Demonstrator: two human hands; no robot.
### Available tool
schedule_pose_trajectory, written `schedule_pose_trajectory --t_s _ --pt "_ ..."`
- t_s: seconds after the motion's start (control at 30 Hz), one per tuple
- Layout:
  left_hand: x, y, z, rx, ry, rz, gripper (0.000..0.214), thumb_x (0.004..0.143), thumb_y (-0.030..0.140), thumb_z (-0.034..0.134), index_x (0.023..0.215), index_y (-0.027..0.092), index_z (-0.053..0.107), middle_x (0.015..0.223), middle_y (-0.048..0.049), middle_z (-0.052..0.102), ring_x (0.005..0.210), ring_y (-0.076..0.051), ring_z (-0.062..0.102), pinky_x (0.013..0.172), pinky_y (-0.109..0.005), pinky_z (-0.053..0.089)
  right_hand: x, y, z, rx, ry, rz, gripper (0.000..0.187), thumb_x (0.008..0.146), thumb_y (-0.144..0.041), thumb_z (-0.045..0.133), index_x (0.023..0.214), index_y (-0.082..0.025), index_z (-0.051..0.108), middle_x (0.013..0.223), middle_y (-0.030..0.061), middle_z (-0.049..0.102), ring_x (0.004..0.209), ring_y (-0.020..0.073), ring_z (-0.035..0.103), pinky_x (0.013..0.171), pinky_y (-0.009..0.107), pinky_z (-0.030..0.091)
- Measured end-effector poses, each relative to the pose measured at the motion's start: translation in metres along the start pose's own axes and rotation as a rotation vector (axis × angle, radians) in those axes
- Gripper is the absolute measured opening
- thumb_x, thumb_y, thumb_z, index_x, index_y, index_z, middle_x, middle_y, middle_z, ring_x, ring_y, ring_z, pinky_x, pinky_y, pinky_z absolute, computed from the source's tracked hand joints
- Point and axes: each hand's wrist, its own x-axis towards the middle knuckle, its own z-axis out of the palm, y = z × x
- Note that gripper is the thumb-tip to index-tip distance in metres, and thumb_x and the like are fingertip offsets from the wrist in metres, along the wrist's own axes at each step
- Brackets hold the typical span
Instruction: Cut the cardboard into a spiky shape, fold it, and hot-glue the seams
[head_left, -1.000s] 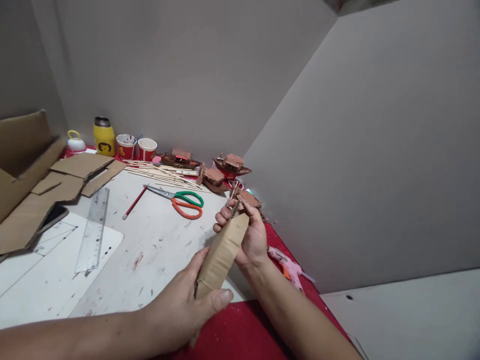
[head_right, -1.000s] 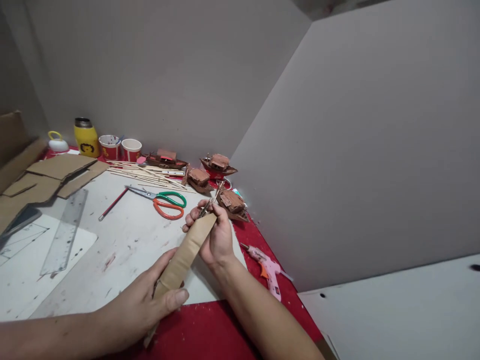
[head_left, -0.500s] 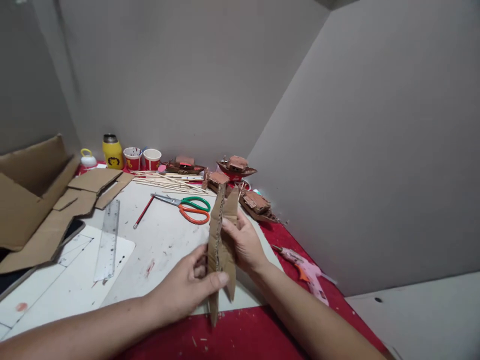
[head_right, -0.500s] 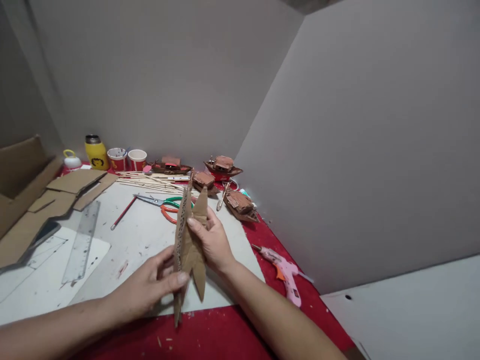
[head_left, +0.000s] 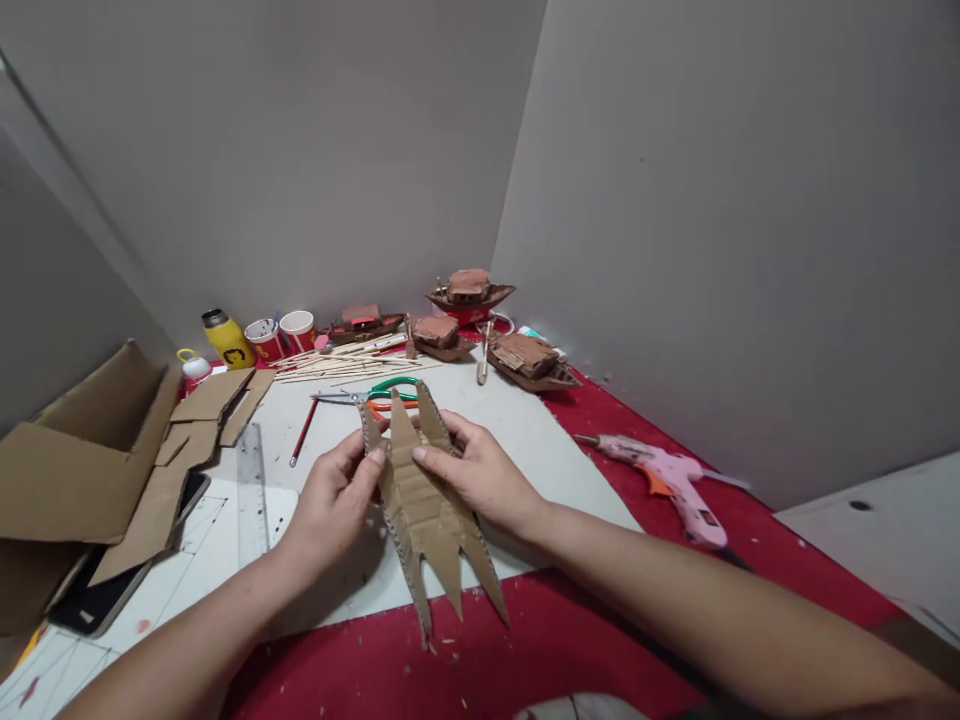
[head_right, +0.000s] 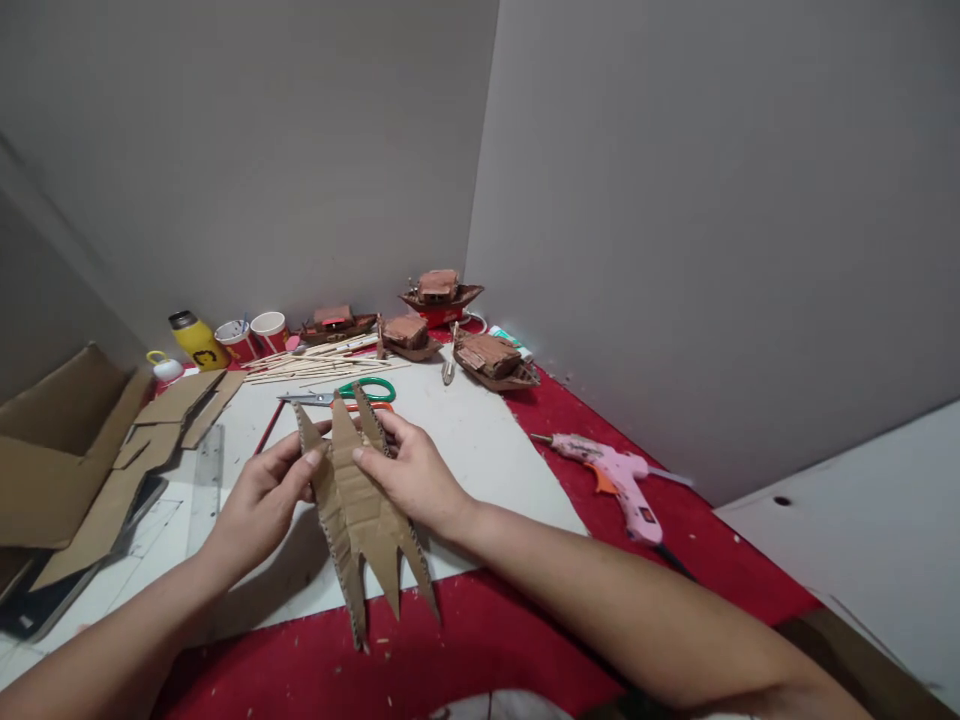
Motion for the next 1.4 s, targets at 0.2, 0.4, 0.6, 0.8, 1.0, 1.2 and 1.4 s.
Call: schedule_pose_trajectory --t_s 0.2,0.4,0.6,0.8,1.0,1.2,1.4 --pt "-0.001 0.011 -0.006 0.074 -0.113 0.055 0.043 0.097 0.037 0.046 0.136 0.023 0.053 0.127 -0.0074 0.065 0.116 -0.025 0.058 0.099 -0.037 0.046 -0.002 -0.015 0.0 0.011 -0.021 0.076 0.038 0.076 -0.026 0.066 0.112 -0.019 0.06 0.105 0.0051 0.07 0.092 0.0203 0.066 0.084 0.035 0.051" --pt "-0.004 0.024 -0.011 0.236 -0.125 0.088 0.037 0.096 0.031 0.049 0.132 0.025 0.056 0.134 -0.0066 0.059 0.114 -0.023 0.059 0.099 -0.036 0.045 -0.004 -0.021 0.005 -0.029 -0.018 0.023 0.032 0.075 -0.024 0.065 0.106 -0.017 0.058 0.101 0.0055 0.069 0.09 0.0196 0.065 0.083 0.034 0.05" --pt "-0.004 0.02 -0.007 0.406 -0.069 0.213 0.036 0.092 0.019 0.05 0.127 0.019 0.059 0.122 -0.0092 0.064 0.109 -0.021 0.058 0.097 -0.034 0.044 -0.008 -0.018 0.006 -0.081 0.005 -0.059 0.021 0.075 -0.02 0.064 0.097 -0.019 0.061 0.09 0.0014 0.068 0.08 0.0169 0.063 0.077 0.031 0.05" --pt "0.001 0.008 0.001 0.289 -0.088 0.161 0.034 0.09 0.015 0.048 0.12 0.018 0.064 0.113 -0.0078 0.067 0.103 -0.02 0.06 0.094 -0.031 0.045 -0.002 -0.009 0.004 -0.092 0.002 -0.013 0.022 0.072 -0.017 0.066 0.093 -0.019 0.064 0.091 0.0008 0.07 0.087 0.0188 0.065 0.083 0.033 0.049" --pt "0.014 0.009 -0.018 -0.036 0.001 -0.045 0.032 0.084 0.026 0.062 0.115 0.017 0.062 0.099 -0.0046 0.072 0.085 -0.019 0.065 0.078 -0.029 0.051 0.006 -0.015 -0.005 0.084 -0.106 0.168 0.033 0.079 -0.032 0.067 0.109 -0.02 0.063 0.104 0.0056 0.069 0.094 0.0208 0.065 0.078 0.032 0.052" --pt "0.011 0.009 -0.039 0.265 -0.212 -0.102 0.023 0.088 0.033 0.055 0.098 0.017 0.067 0.09 -0.0038 0.071 0.082 -0.021 0.063 0.072 -0.028 0.048 0.021 -0.022 -0.027 -0.127 0.152 -0.042 0.043 0.077 -0.037 0.07 0.116 -0.021 0.06 0.108 0.008 0.066 0.102 0.0228 0.062 0.084 0.038 0.052" --pt "0.003 -0.007 -0.021 0.625 -0.328 0.028 0.018 0.088 0.021 0.046 0.087 0.018 0.063 0.073 -0.0007 0.064 0.066 -0.016 0.056 0.063 -0.026 0.04 0.02 -0.004 -0.02 -0.591 -0.194 -0.088 0.035 0.075 -0.021 0.069 0.109 -0.016 0.064 0.106 0.009 0.069 0.093 0.021 0.063 0.08 0.034 0.05"
